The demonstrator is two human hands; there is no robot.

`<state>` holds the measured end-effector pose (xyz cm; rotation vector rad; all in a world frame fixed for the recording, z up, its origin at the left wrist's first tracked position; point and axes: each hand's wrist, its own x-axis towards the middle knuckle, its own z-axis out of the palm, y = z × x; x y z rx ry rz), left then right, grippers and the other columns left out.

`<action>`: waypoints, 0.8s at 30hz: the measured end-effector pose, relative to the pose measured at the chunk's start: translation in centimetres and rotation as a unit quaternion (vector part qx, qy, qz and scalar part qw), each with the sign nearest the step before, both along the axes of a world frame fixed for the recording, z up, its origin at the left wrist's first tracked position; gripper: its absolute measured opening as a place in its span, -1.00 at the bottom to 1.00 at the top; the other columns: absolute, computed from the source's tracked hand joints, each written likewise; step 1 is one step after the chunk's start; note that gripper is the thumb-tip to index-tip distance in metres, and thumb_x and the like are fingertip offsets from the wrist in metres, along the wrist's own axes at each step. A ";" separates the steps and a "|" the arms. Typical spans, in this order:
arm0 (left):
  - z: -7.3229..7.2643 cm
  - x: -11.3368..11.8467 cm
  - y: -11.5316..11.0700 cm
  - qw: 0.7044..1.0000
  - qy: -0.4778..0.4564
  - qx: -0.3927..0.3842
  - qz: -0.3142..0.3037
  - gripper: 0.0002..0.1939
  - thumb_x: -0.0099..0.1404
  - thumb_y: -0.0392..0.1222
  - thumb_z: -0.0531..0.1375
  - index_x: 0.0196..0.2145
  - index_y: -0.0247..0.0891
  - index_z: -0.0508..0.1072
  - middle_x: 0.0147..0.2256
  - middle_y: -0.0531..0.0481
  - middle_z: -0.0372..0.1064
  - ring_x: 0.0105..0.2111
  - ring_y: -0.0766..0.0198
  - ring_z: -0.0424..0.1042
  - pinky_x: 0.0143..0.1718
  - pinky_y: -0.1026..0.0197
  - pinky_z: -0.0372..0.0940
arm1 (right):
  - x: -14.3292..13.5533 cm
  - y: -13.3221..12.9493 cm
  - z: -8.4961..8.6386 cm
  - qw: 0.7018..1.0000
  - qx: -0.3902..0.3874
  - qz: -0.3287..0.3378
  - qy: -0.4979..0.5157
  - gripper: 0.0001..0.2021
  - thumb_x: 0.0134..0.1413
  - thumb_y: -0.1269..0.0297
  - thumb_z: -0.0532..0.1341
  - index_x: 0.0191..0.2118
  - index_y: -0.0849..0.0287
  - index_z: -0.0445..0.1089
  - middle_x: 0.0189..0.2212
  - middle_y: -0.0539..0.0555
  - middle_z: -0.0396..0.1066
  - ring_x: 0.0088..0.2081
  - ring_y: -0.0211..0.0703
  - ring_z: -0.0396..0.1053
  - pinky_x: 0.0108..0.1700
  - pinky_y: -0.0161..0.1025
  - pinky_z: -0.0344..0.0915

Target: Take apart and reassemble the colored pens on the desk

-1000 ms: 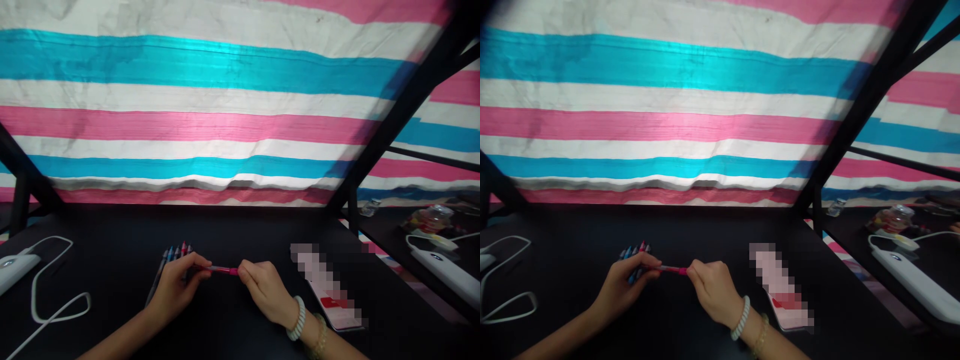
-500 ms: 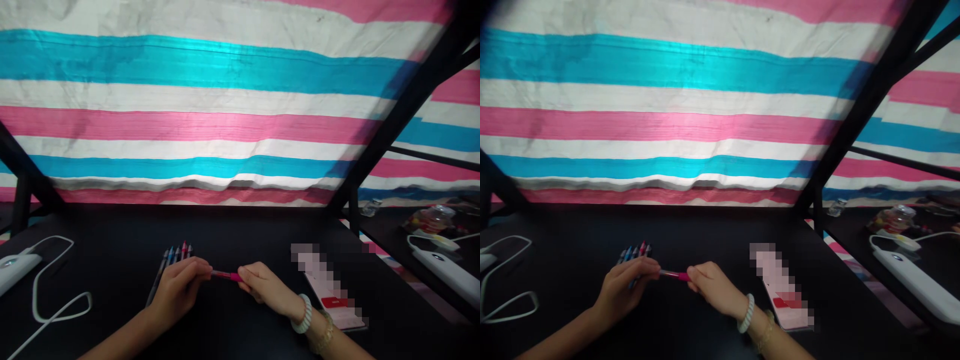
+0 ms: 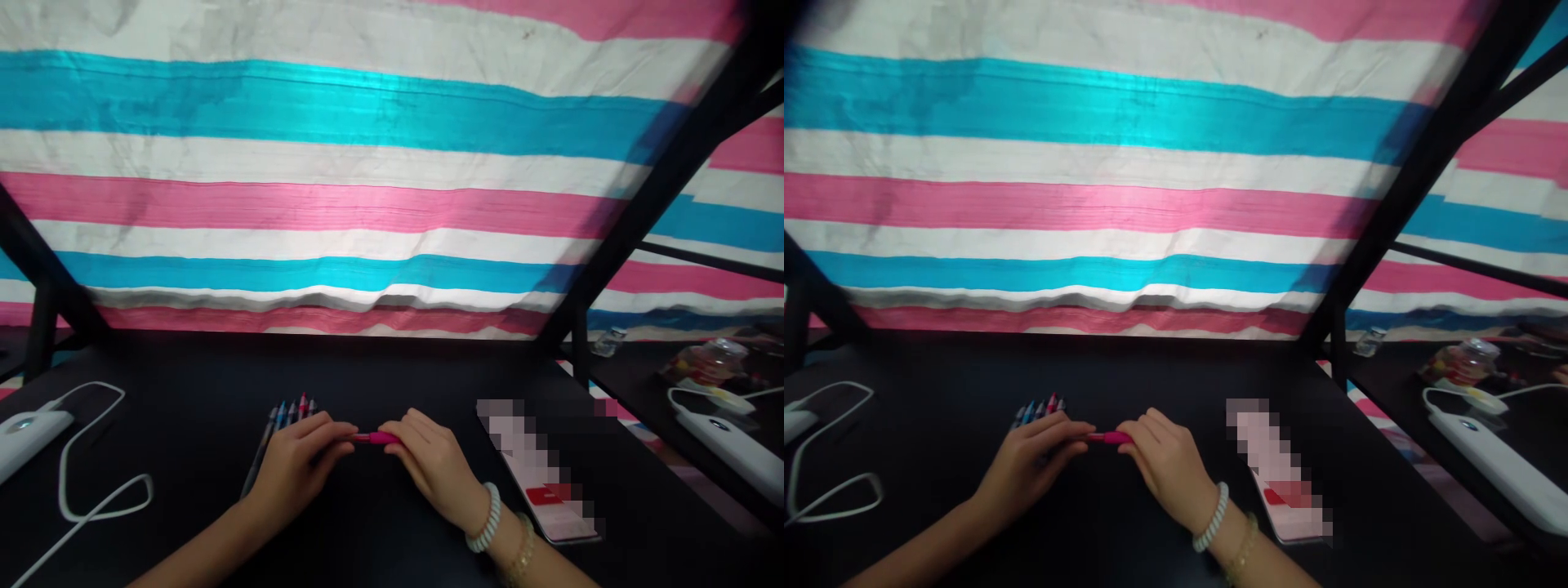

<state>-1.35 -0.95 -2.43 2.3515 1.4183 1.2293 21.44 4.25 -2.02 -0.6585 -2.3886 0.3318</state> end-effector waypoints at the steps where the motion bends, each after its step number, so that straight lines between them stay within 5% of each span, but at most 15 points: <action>1: -0.1 0.0 0.1 1.000 0.007 0.010 0.004 -0.85 0.35 -0.25 0.15 -0.15 -0.18 0.48 -0.38 0.00 0.44 -0.41 0.29 0.44 -0.36 0.27 0.33 | 0.0 0.0 -0.1 1.000 0.016 -0.005 -0.013 -0.80 0.37 0.29 0.02 -0.08 0.21 0.35 -0.35 0.10 0.41 -0.33 -0.12 0.27 -0.31 -0.25 0.16; 6: 0.0 0.3 -0.1 0.997 0.026 0.075 0.010 -0.90 0.32 -0.32 0.17 -0.24 -0.22 0.49 -0.40 -0.03 0.45 -0.37 0.22 0.38 -0.32 0.19 0.32 | -0.3 -0.5 -0.4 0.998 0.006 -0.020 -0.066 -0.74 0.38 0.32 -0.06 -0.23 0.21 0.34 -0.46 0.07 0.36 -0.43 -0.15 0.25 -0.37 -0.24 0.10; 14: -0.1 0.7 -0.3 0.996 -0.005 0.090 0.004 -0.86 0.29 -0.38 0.17 -0.25 -0.23 0.50 -0.43 -0.03 0.45 -0.40 0.22 0.35 -0.37 0.19 0.31 | -0.5 -1.3 -0.1 0.982 -0.181 -0.024 -0.038 -0.70 0.38 0.28 -0.07 -0.37 0.16 0.27 -0.53 -0.06 0.26 -0.48 -0.27 0.25 -0.37 -0.31 0.08; 24: 0.4 0.6 -0.3 0.997 -0.017 0.081 0.004 -0.78 0.25 -0.39 0.19 -0.19 -0.15 0.52 -0.37 -0.05 0.49 -0.37 0.19 0.40 -0.28 0.12 0.36 | -0.7 -0.6 0.9 0.928 -0.373 0.002 0.018 -0.71 0.32 0.20 0.02 -0.38 0.18 0.35 -0.56 -0.08 0.14 -0.51 -0.31 0.09 -0.46 -0.35 0.02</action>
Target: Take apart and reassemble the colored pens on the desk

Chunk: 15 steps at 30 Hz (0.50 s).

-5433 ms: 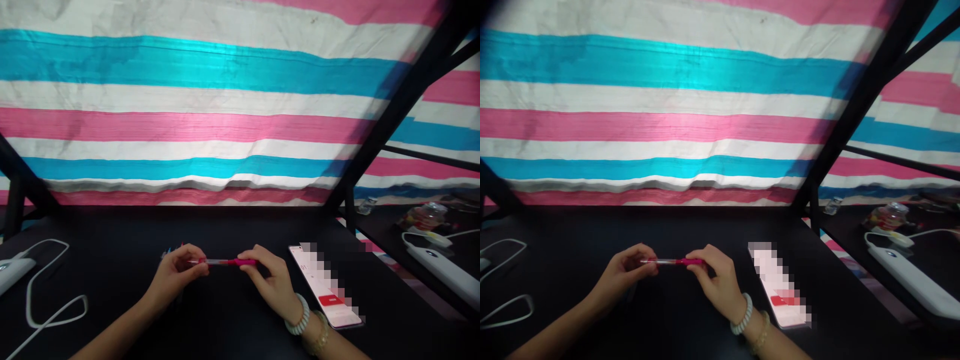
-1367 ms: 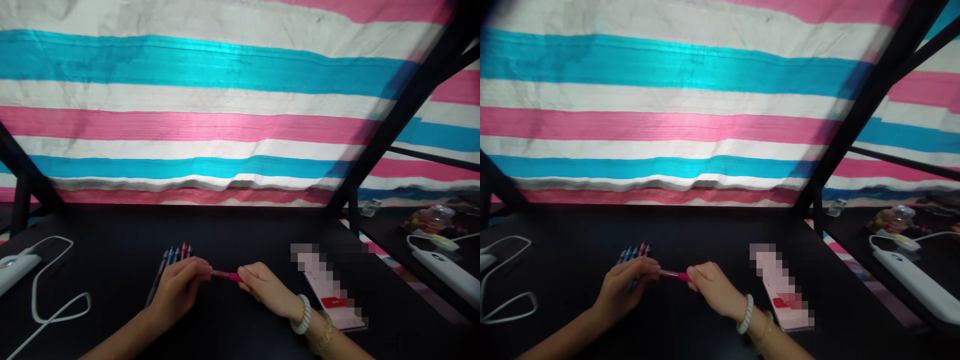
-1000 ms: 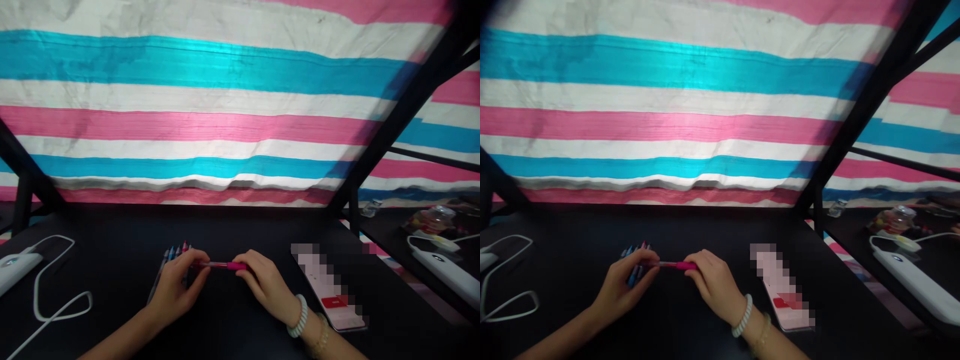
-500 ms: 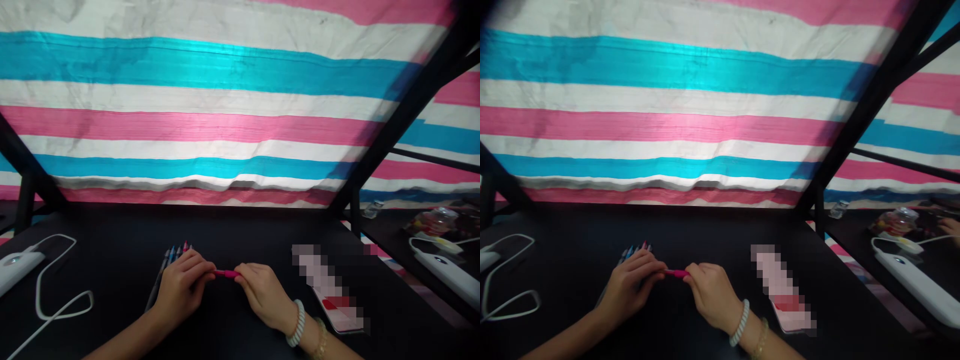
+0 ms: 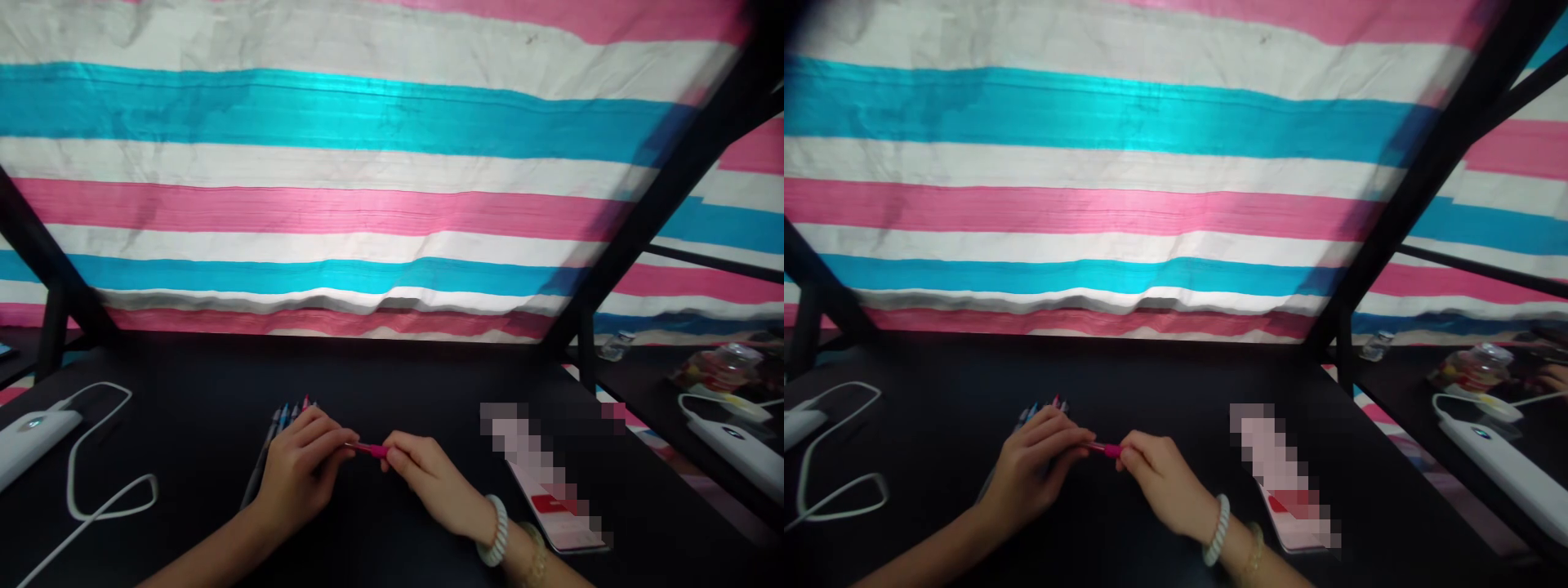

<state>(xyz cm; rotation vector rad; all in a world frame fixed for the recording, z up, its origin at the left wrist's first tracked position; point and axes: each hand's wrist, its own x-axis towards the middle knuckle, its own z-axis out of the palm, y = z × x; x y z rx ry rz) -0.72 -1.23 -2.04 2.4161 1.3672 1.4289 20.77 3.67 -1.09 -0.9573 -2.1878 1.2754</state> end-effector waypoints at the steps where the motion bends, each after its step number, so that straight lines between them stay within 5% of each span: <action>1: 0.1 0.0 0.0 1.000 -0.020 -0.003 0.004 -0.75 0.24 -0.38 0.21 -0.17 -0.13 0.53 -0.34 -0.05 0.50 -0.34 0.17 0.42 -0.25 0.11 0.37 | 0.0 0.0 0.0 0.999 -0.030 0.005 0.017 -0.73 0.31 0.18 0.03 -0.33 0.18 0.36 -0.55 -0.09 0.12 -0.51 -0.31 0.08 -0.47 -0.36 0.02; 5: 0.5 -0.1 -0.1 0.973 -0.207 -0.099 0.002 -0.66 0.22 -0.30 0.26 -0.04 -0.08 0.46 -0.17 -0.07 0.46 -0.23 0.16 0.49 -0.18 0.12 0.40 | 0.0 0.0 -0.4 0.986 -0.131 0.043 0.095 -0.73 0.29 0.07 0.04 -0.22 0.18 0.29 -0.54 -0.11 0.09 -0.53 -0.32 0.00 -0.51 -0.38 -0.01; 9: 0.7 0.0 0.0 0.875 -0.427 -0.225 -0.039 -0.58 0.21 -0.20 0.29 0.02 -0.13 0.33 -0.08 -0.11 0.45 -0.21 0.15 0.53 -0.14 0.11 0.40 | -0.2 -0.1 -0.7 0.979 -0.146 0.080 0.118 -0.69 0.32 0.02 -0.02 -0.17 0.19 0.22 -0.59 -0.12 0.16 -0.56 -0.33 0.01 -0.51 -0.36 -0.02; 12: 0.8 0.1 0.1 0.825 -0.497 -0.262 -0.053 -0.59 0.20 -0.18 0.31 -0.03 -0.16 0.28 -0.24 -0.08 0.54 -0.22 0.16 0.53 -0.14 0.15 0.37 | -0.3 -0.3 -0.6 0.984 -0.126 0.093 0.088 -0.71 0.33 0.03 0.00 -0.17 0.18 0.23 -0.56 -0.08 0.26 -0.55 -0.33 0.07 -0.49 -0.37 0.04; 15: 1.0 0.1 0.1 0.807 -0.523 -0.271 -0.046 -0.59 0.21 -0.17 0.32 -0.05 -0.13 0.24 -0.27 -0.05 0.55 -0.29 0.23 0.52 -0.21 0.21 0.35 | -0.4 -0.4 -0.5 0.985 -0.118 0.087 0.086 -0.71 0.30 0.03 0.05 -0.14 0.18 0.25 -0.45 -0.03 0.33 -0.52 -0.33 0.13 -0.49 -0.38 0.09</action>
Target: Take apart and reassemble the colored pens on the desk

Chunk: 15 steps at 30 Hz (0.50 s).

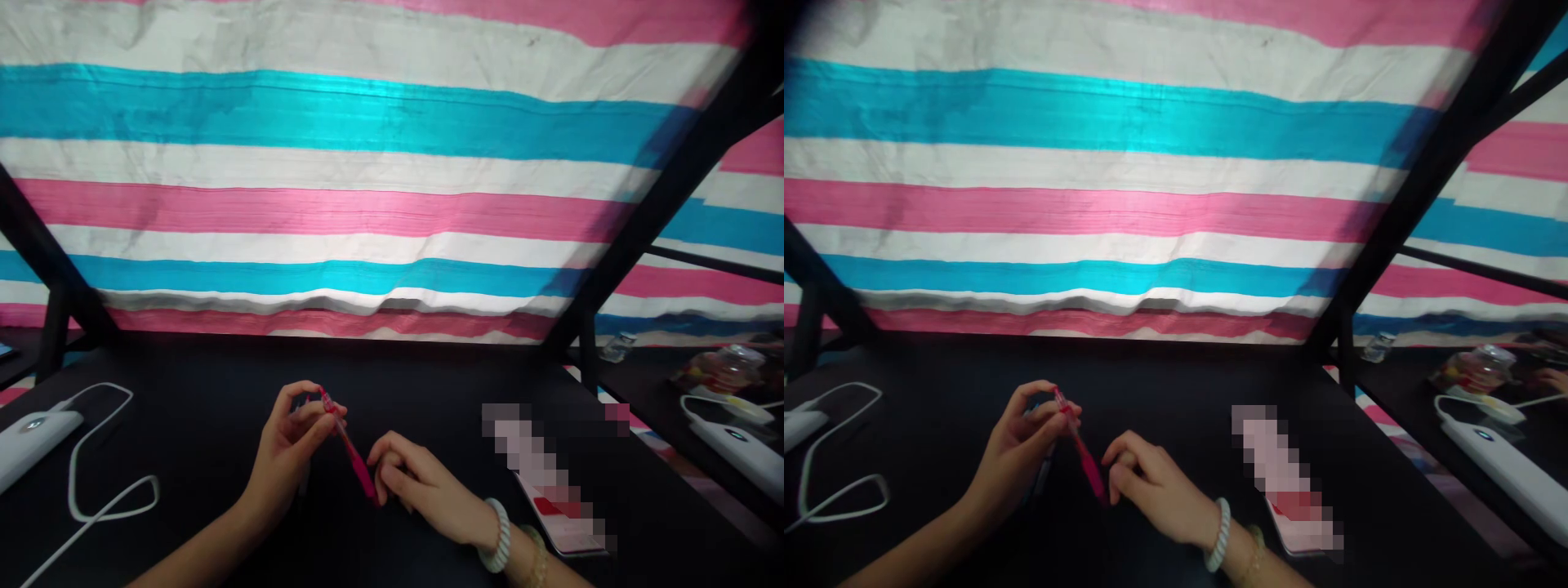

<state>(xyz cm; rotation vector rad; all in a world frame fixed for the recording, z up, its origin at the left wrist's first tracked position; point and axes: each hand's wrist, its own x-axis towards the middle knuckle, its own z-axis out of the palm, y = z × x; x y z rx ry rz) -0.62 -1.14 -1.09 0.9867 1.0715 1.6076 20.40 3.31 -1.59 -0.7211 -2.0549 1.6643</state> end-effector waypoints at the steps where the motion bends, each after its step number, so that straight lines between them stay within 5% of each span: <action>1: 0.0 0.0 0.0 1.000 0.000 -0.001 0.002 -0.60 0.21 -0.17 0.31 -0.06 -0.13 0.24 -0.28 -0.03 0.55 -0.32 0.25 0.51 -0.24 0.23 0.34 | 0.0 0.1 0.0 1.000 -0.005 -0.009 0.006 -0.69 0.29 0.01 0.06 -0.13 0.18 0.26 -0.43 -0.02 0.33 -0.52 -0.33 0.13 -0.50 -0.38 0.10; 15: 0.1 -0.2 0.2 1.000 0.004 0.002 -0.019 -0.64 0.18 -0.15 0.33 -0.09 -0.16 0.34 -0.36 0.05 0.41 -0.45 0.36 0.36 -0.41 0.32 0.26 | 0.1 0.8 -0.9 0.996 -0.026 -0.068 0.050 -0.66 0.27 -0.02 0.07 -0.17 0.20 0.27 -0.52 -0.07 0.28 -0.58 -0.36 0.10 -0.54 -0.38 0.04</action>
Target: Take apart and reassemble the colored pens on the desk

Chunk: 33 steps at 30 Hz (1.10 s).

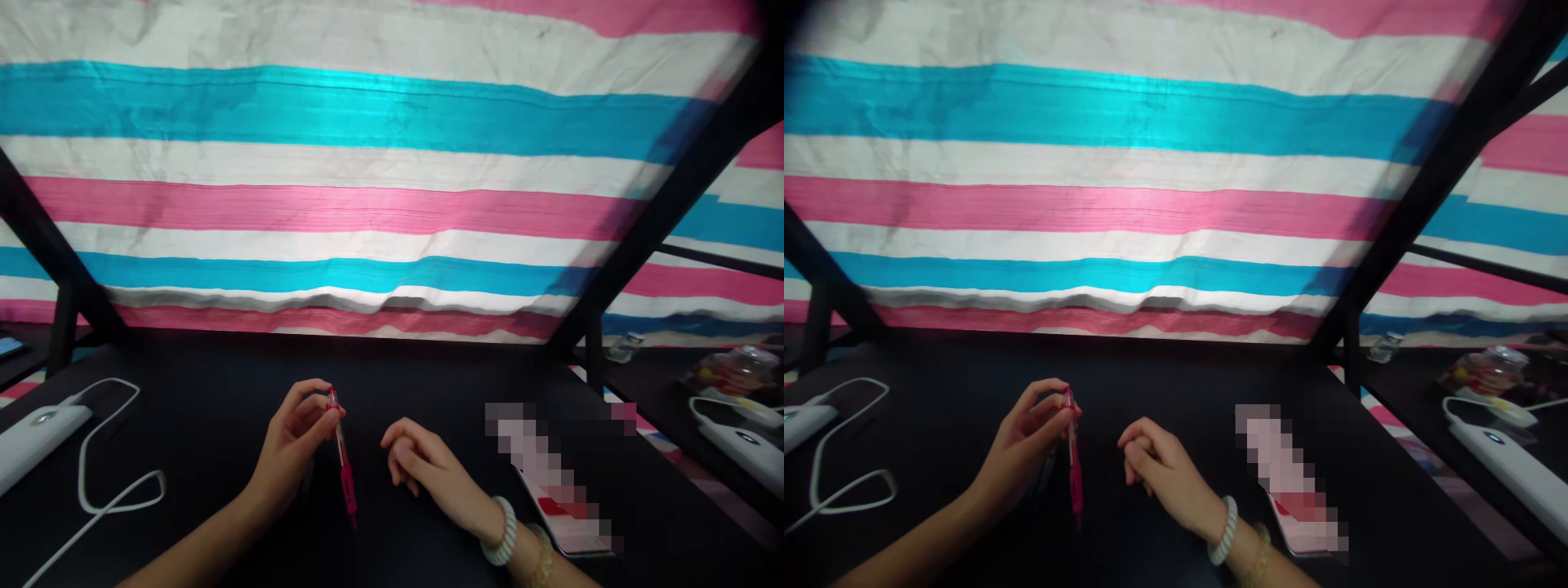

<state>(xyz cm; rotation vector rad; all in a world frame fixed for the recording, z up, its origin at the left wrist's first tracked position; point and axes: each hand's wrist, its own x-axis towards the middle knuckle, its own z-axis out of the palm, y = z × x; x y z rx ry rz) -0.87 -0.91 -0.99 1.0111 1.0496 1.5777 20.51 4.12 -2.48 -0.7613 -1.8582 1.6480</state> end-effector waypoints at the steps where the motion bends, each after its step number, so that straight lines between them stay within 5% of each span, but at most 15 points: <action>1: 0.0 0.0 0.0 1.000 0.001 -0.001 0.000 -0.65 0.18 -0.15 0.33 -0.10 -0.16 0.34 -0.36 0.06 0.40 -0.45 0.37 0.36 -0.41 0.33 0.26 | 0.0 0.0 0.0 1.000 0.000 0.000 0.001 -0.66 0.27 -0.02 0.08 -0.17 0.20 0.27 -0.52 -0.07 0.28 -0.58 -0.36 0.10 -0.54 -0.38 0.04; 33: 0.5 -0.8 0.5 1.000 0.001 -0.006 0.029 -0.69 0.16 -0.17 0.35 -0.16 -0.18 0.38 -0.38 0.09 0.37 -0.47 0.42 0.34 -0.44 0.39 0.26 | -0.1 0.2 0.4 1.000 -0.001 -0.015 -0.002 -0.67 0.25 0.00 0.08 -0.20 0.22 0.28 -0.54 -0.06 0.27 -0.59 -0.36 0.10 -0.54 -0.37 0.02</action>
